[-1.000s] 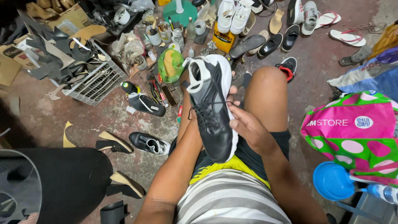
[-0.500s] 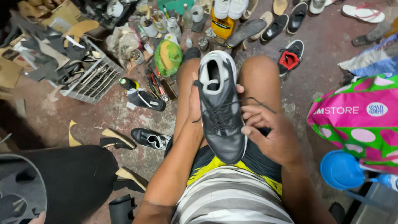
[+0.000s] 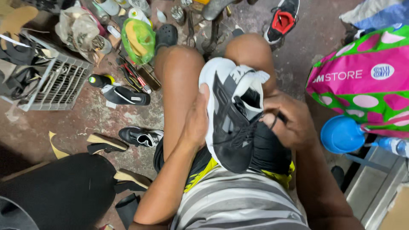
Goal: The person laces a black athletic shoe by threading the laces through the eyelets and pulling them tight while holding the shoe on their lap.
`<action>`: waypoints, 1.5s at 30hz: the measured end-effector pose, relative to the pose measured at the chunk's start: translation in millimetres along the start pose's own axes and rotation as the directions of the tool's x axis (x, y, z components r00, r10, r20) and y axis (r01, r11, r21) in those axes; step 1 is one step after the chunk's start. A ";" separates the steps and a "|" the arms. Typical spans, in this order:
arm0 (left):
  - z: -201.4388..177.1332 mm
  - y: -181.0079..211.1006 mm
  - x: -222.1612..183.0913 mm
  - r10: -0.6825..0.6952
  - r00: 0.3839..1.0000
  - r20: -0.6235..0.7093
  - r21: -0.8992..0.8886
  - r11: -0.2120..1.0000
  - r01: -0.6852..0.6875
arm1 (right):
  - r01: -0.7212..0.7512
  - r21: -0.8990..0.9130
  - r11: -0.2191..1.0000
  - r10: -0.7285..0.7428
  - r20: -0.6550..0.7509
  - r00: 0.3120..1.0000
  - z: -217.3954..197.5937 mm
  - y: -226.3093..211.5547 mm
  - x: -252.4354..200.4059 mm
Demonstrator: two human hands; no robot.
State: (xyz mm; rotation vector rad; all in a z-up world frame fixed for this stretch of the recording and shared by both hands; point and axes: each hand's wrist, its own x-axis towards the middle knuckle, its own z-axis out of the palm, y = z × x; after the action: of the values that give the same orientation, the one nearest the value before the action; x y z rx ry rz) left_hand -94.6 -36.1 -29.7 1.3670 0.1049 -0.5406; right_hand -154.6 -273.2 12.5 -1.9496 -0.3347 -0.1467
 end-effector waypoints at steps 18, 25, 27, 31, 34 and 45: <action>-18.2 100.3 32.9 0.580 0.813 -0.055 0.435 0.747 -0.503 | 0.081 0.252 0.964 -0.101 0.067 0.993 -17.0 9.8 112.8; -11.0 125.6 22.1 0.693 0.652 0.308 0.627 0.367 -0.687 | 0.224 0.096 0.970 -0.236 0.130 0.963 -7.9 11.2 123.6; -16.0 139.6 31.0 0.654 0.627 0.424 0.662 0.249 -0.707 | 0.282 -0.044 0.958 -0.273 0.141 0.952 -7.2 3.9 127.0; -23.2 161.4 42.2 0.519 0.524 0.675 0.613 0.000 -0.790 | 0.199 -0.108 0.974 -0.180 0.168 0.969 -7.9 -4.1 126.0; -17.5 162.2 47.3 0.458 0.537 0.709 0.592 0.026 -0.805 | 0.297 -0.261 0.919 -0.257 0.176 0.950 -5.8 -8.5 127.0; -5.3 145.4 35.9 0.631 0.672 0.388 0.533 0.441 -0.722 | 0.108 -0.036 0.994 -0.103 0.120 0.987 -11.8 6.4 109.6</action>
State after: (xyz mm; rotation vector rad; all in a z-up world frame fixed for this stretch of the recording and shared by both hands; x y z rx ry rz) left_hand -0.2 -27.2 86.4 1.8913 -0.8245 0.0715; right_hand -47.7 -268.3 39.6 -1.9874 -0.5167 -0.1078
